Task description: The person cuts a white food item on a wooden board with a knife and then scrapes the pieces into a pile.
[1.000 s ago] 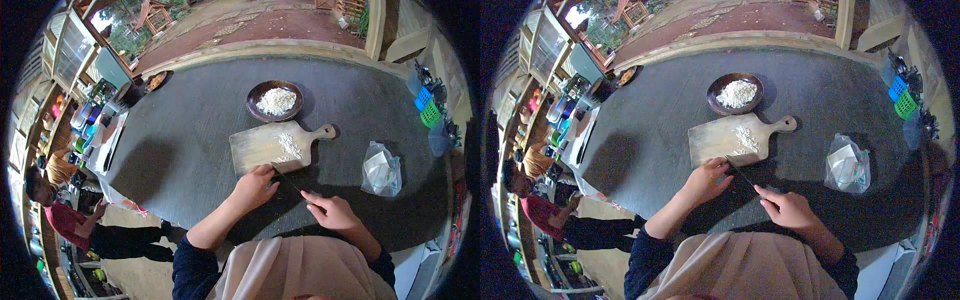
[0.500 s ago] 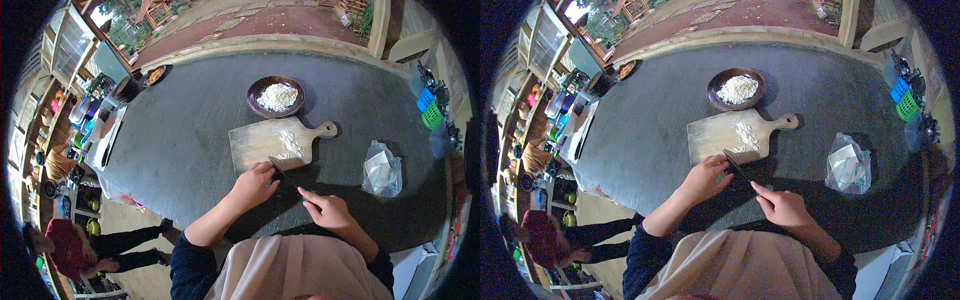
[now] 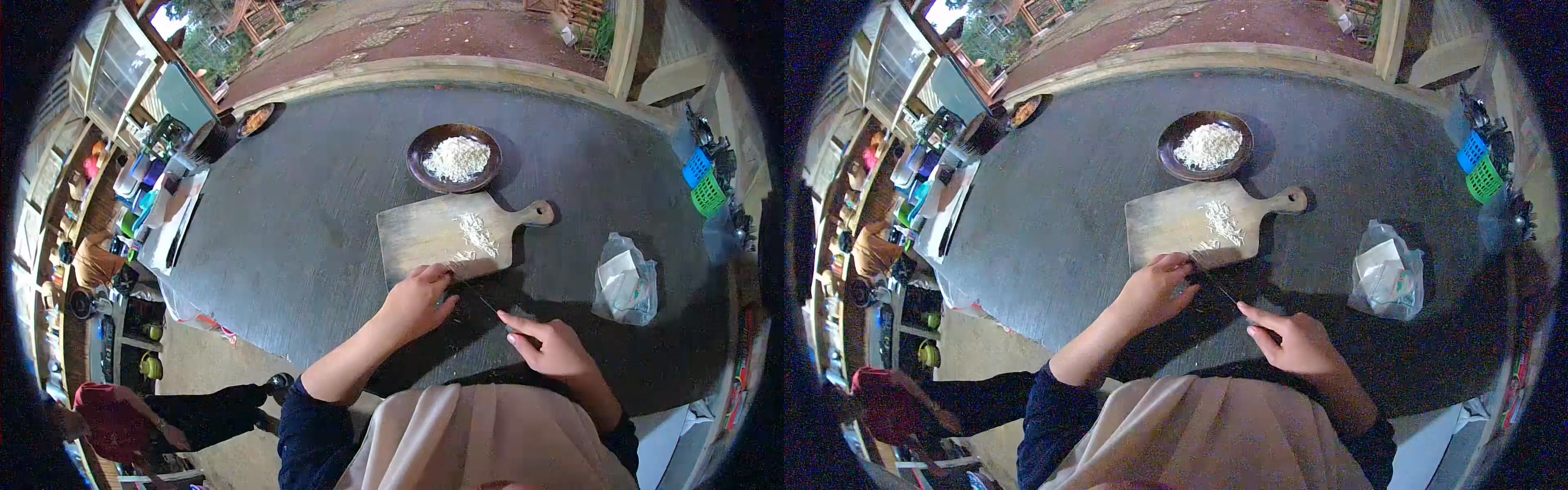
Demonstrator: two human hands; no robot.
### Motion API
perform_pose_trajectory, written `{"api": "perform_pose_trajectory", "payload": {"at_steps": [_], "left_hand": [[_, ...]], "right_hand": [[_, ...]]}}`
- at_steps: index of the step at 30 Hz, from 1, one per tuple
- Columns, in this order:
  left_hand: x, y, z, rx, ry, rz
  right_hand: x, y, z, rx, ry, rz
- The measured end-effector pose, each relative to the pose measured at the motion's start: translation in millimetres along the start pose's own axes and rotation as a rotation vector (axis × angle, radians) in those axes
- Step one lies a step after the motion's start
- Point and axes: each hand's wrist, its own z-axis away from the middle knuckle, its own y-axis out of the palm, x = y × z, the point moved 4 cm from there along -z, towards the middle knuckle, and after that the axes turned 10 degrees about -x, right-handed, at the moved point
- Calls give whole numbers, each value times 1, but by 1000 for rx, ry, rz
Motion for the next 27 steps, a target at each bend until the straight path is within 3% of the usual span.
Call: {"api": "perform_pose_trajectory", "payload": {"at_steps": [14, 19, 24, 27], "left_hand": [[0, 1, 1, -25, 27, -10], [0, 1, 1, -22, 12, -3], [0, 1, 1, -13, -5, -11], [1, 1, 0, 24, -6, -12]], "right_hand": [[-2, 14, -2, -58, -59, 122], [-7, 1, -4, -51, 64, -86], [1, -8, -3, -86, -58, -124], [3, -3, -2, 92, 44, -80]]}}
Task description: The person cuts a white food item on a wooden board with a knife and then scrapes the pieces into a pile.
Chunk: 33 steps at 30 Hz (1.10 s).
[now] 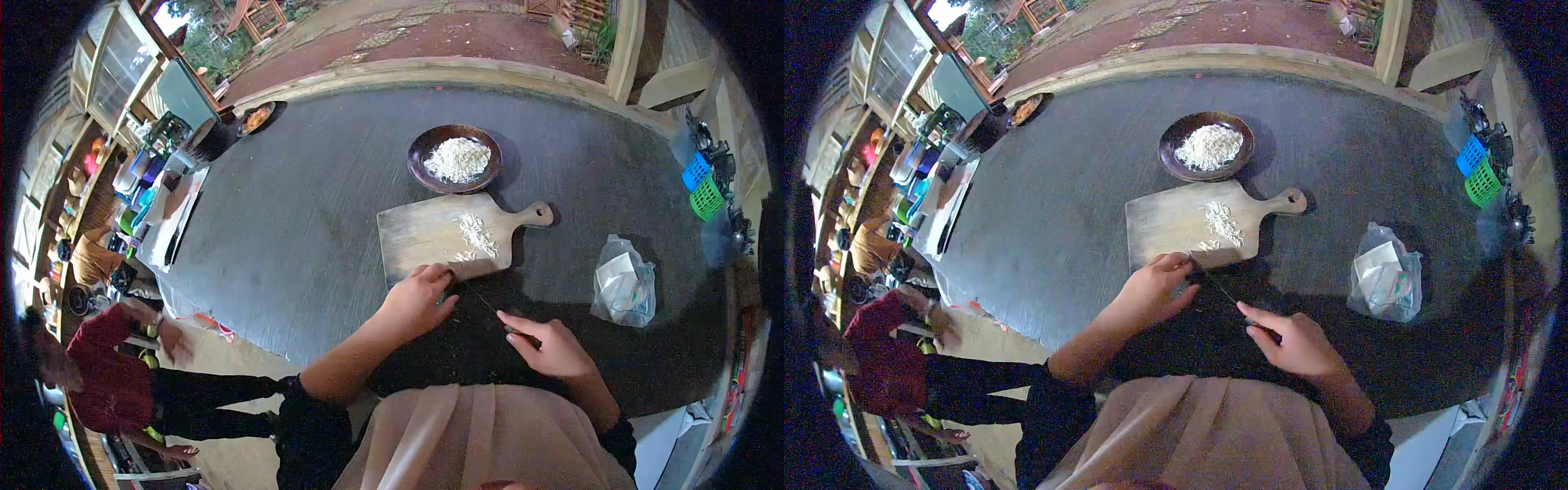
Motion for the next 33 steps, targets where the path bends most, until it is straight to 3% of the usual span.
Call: {"api": "perform_pose_trajectory", "payload": {"at_steps": [3, 6, 8, 14, 20, 30, 33], "left_hand": [[3, 2, 1, 2, 1, -2], [5, 5, 2, -19, 9, -2], [4, 6, 1, 0, 5, -16], [1, 1, 2, -50, 4, 16], [1, 0, 1, -4, -10, -17], [3, 3, 1, -27, 0, -9], [1, 2, 2, -11, -6, 7]], "right_hand": [[-3, 3, 0, -39, -56, 42], [-1, 5, 0, 3, 29, 106], [2, 9, -1, -16, -2, 268], [3, 1, -3, -139, 14, 77], [3, 2, -1, -29, -45, 67], [-4, 5, 0, -16, -14, 18], [2, 8, -1, -7, 32, 149]]}}
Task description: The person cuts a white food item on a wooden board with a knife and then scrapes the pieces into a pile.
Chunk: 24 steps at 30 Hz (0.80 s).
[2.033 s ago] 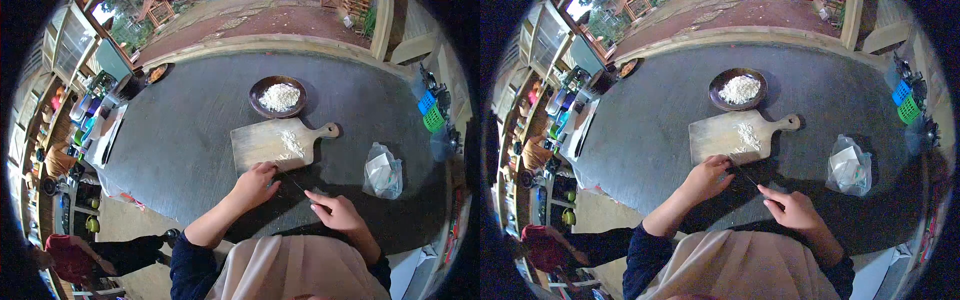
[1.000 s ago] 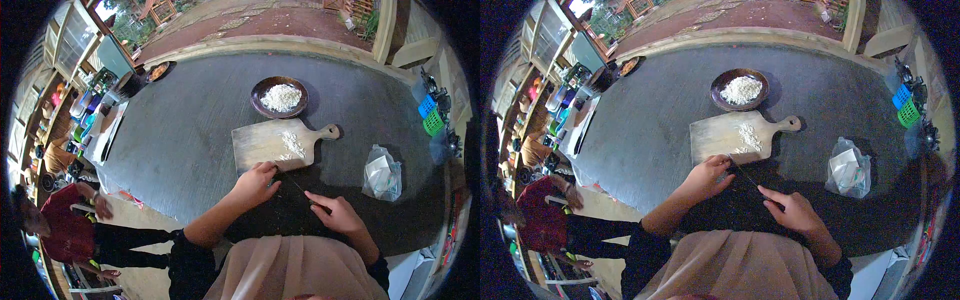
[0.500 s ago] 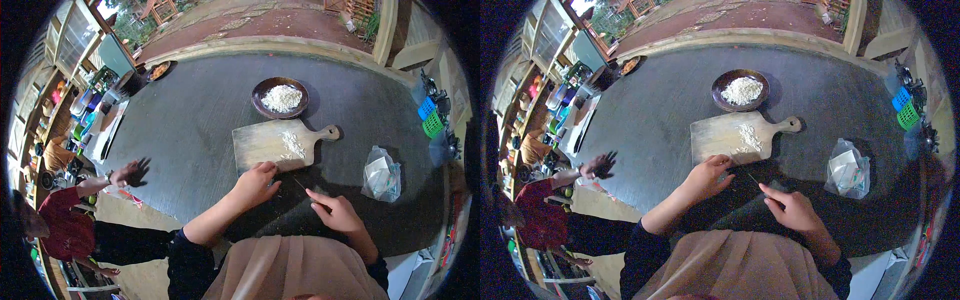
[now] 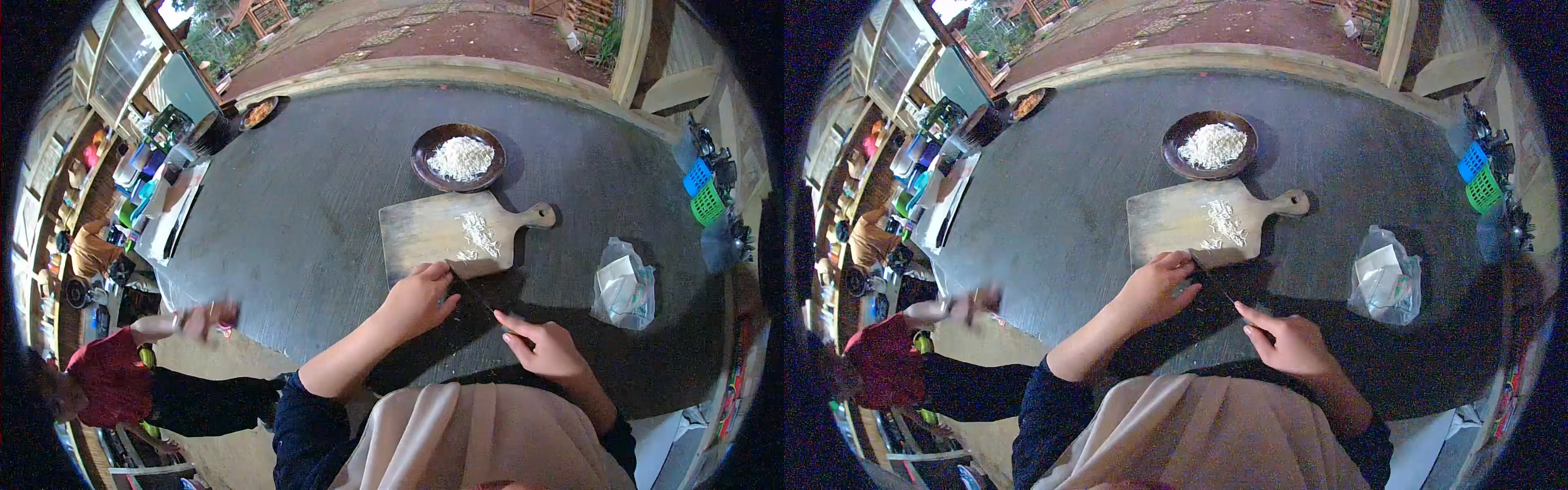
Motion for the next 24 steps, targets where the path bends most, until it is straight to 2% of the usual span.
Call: {"api": "perform_pose_trajectory", "payload": {"at_steps": [3, 5, 9, 12, 14, 18, 20, 24], "left_hand": [[-1, -1, 0, 11, -9, -13], [1, -1, -1, -6, 2, -1], [0, -3, -1, -11, -12, 20], [1, -1, -1, 28, -35, -1], [2, -1, -1, 23, -19, 1], [0, -3, -2, 44, -20, -1], [0, -2, -1, 34, -15, -7], [0, -3, -2, 33, -24, -21]], "right_hand": [[1, 4, -2, -45, -48, 108], [-3, 3, -1, -66, -36, -78], [3, -7, 0, -70, 7, -90], [-6, 0, 2, -74, -35, -100], [-13, 6, 1, -165, -163, -127], [-5, 0, 2, -134, -105, -107], [4, -5, 1, 24, 50, 1], [-3, 0, 2, -69, -69, -48]]}}
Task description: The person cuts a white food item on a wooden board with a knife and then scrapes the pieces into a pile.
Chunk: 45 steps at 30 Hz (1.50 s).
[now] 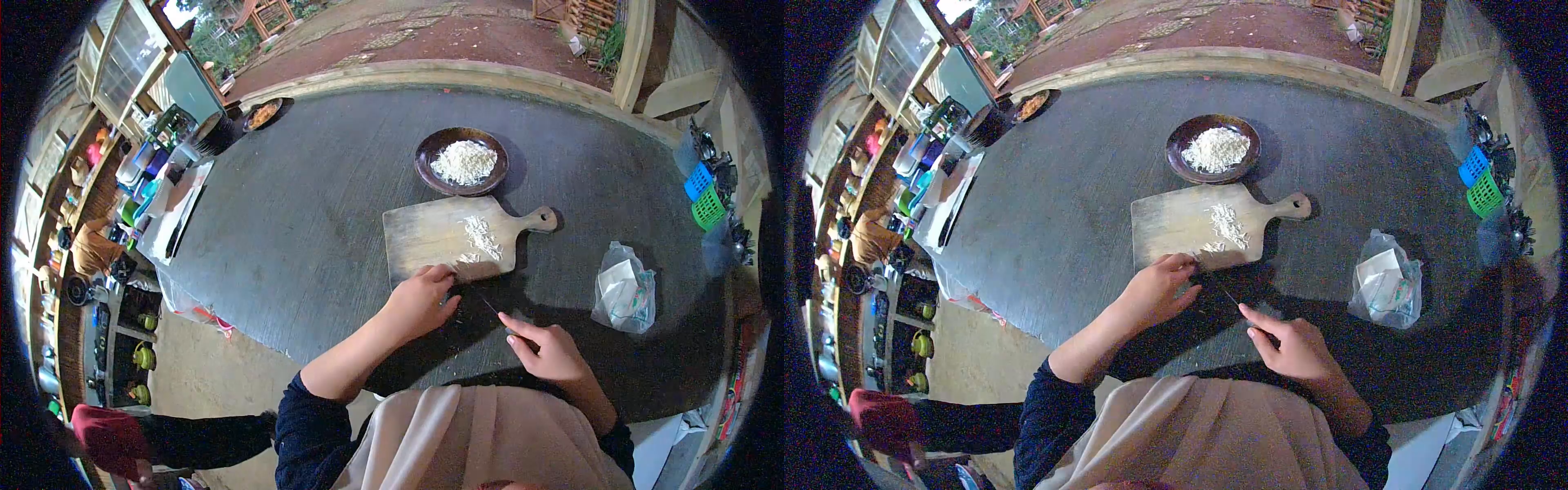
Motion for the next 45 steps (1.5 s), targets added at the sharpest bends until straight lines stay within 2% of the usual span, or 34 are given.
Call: {"api": "perform_pose_trajectory", "payload": {"at_steps": [3, 5, 8, 11, 15, 20, 24, 30, 33, 35, 39, 41, 45], "left_hand": [[0, 1, 0, 4, -19, 13], [0, 0, 0, 4, -19, 14], [1, 2, 0, 3, -18, 28], [0, 2, 0, 14, -8, 21], [3, 4, 0, -31, 48, -3], [10, 11, 1, -31, 56, -2], [10, 10, 1, 3, 101, -51], [10, 8, 0, 10, 43, -20], [11, 11, 1, 26, 22, -5], [14, 15, 1, -12, 65, -23], [9, 7, 1, -18, 43, 3], [10, 9, 2, -13, 10, -19], [8, 10, 2, 11, -30, -33]], "right_hand": [[0, -1, 0, 43, 80, 29], [-7, 4, 1, -92, -67, -30], [-7, 5, 0, -90, -89, 6], [-1, 11, -6, -43, -3, 50], [-5, 14, -5, -98, -38, -19], [4, 0, -3, -17, 17, 35], [-10, 6, 0, -66, -65, -38], [-11, 7, 0, -57, -71, -45], [-10, 9, 0, -43, -33, -55], [-2, 7, -5, -2, 73, -21], [-1, 7, -6, 15, 69, -10], [-1, 5, -5, -60, 9, -144], [-7, -1, -3, -51, 44, -169]]}}
